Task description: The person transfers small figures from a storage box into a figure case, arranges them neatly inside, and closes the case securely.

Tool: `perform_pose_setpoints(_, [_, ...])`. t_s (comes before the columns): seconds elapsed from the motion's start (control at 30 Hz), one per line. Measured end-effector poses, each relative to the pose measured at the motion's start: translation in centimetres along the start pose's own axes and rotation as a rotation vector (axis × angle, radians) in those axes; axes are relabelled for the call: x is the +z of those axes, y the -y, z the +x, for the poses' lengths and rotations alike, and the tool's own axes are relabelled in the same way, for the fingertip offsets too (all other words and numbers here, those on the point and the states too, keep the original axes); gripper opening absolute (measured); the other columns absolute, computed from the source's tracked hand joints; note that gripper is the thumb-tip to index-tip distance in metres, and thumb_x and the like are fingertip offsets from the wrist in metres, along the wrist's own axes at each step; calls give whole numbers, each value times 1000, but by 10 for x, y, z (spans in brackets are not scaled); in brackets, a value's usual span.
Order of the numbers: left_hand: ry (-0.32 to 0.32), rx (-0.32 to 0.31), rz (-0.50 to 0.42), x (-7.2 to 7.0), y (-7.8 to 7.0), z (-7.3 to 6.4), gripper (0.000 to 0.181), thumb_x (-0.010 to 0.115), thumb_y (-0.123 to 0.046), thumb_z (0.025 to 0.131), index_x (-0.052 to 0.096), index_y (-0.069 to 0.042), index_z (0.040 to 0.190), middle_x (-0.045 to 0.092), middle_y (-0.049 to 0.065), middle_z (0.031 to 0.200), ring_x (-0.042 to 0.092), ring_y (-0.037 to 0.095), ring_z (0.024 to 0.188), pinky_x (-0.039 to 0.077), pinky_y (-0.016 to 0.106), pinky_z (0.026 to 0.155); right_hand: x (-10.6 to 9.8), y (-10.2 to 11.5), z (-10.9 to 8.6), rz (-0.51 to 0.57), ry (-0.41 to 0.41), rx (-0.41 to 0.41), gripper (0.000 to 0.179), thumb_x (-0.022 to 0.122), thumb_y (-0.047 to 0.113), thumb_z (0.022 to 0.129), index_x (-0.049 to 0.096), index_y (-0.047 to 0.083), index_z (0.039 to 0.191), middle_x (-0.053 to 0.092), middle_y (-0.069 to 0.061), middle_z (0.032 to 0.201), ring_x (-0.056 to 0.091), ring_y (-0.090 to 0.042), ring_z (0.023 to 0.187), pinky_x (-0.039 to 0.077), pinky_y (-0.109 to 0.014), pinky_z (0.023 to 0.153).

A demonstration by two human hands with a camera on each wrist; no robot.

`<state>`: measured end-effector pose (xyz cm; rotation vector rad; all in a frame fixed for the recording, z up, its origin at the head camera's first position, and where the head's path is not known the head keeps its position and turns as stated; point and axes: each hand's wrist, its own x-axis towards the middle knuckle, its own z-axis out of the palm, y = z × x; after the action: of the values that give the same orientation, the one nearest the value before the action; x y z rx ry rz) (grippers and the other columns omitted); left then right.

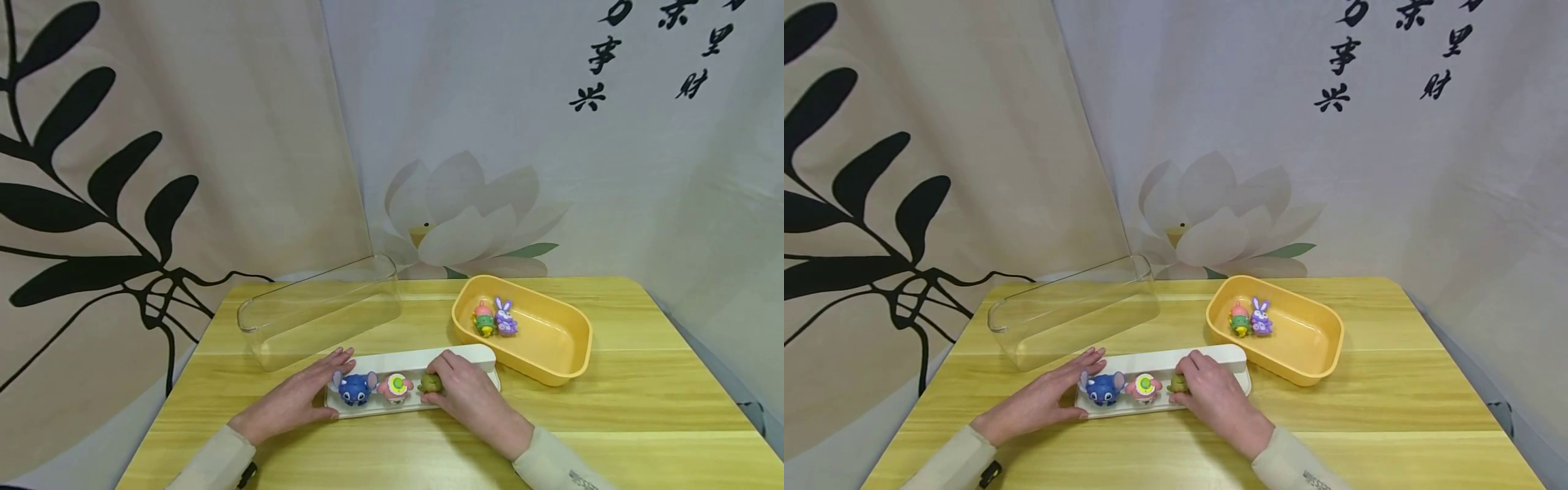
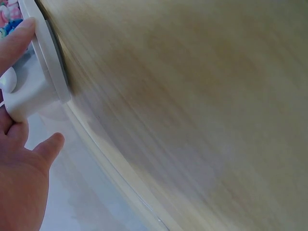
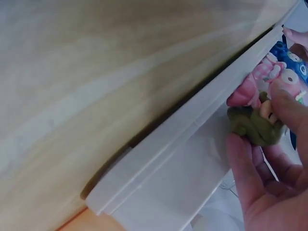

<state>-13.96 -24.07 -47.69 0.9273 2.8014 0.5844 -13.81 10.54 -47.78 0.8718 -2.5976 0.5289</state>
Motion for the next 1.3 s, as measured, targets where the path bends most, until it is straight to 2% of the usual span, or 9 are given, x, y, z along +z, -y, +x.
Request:
perform_pose_setpoints(0.4, [-3, 6, 4, 0, 1, 1, 91, 86, -31, 85, 38, -19, 162, 21, -3, 172, 28, 29, 154, 33, 51, 121, -16, -7, -9, -59, 5, -1, 48, 92, 46, 73, 74, 22, 111, 70, 9, 105, 67, -12, 91, 59, -30, 65])
perform_pose_setpoints(0.6, [-3, 9, 4, 1, 2, 0, 92, 86, -31, 84, 38, -19, 162, 20, -3, 172, 28, 29, 154, 33, 51, 121, -17, -11, -12, -87, 47, -39, 46, 89, 40, 78, 74, 19, 116, 73, 8, 100, 68, -13, 83, 56, -28, 59])
perform_pose_setpoints(0.87, [3, -8, 0, 0, 1, 1, 92, 86, -31, 85, 37, -21, 162, 20, -4, 172, 27, 29, 155, 33, 52, 121, -13, -12, -10, -92, 22, -61, 41, 92, 28, 76, 74, 18, 112, 75, 6, 94, 67, -10, 76, 54, -24, 57])
perform_pose_setpoints(1.2, [-1, -1, -6, 1, 2, 1, 93, 86, -31, 84, 36, -20, 162, 22, 1, 172, 29, 31, 154, 34, 53, 120, -9, -9, -5, -106, 14, -72, 39, 93, 30, 75, 74, 19, 108, 74, 7, 90, 66, -10, 73, 51, -24, 54])
perform_pose_setpoints(1.3, [-1, -1, -10, 0, 2, 0, 93, 86, -30, 84, 36, -19, 162, 23, 3, 171, 29, 31, 154, 35, 53, 119, -12, -10, -6, -99, 30, -58, 41, 91, 34, 77, 73, 19, 111, 74, 6, 96, 67, -12, 80, 56, -28, 63])
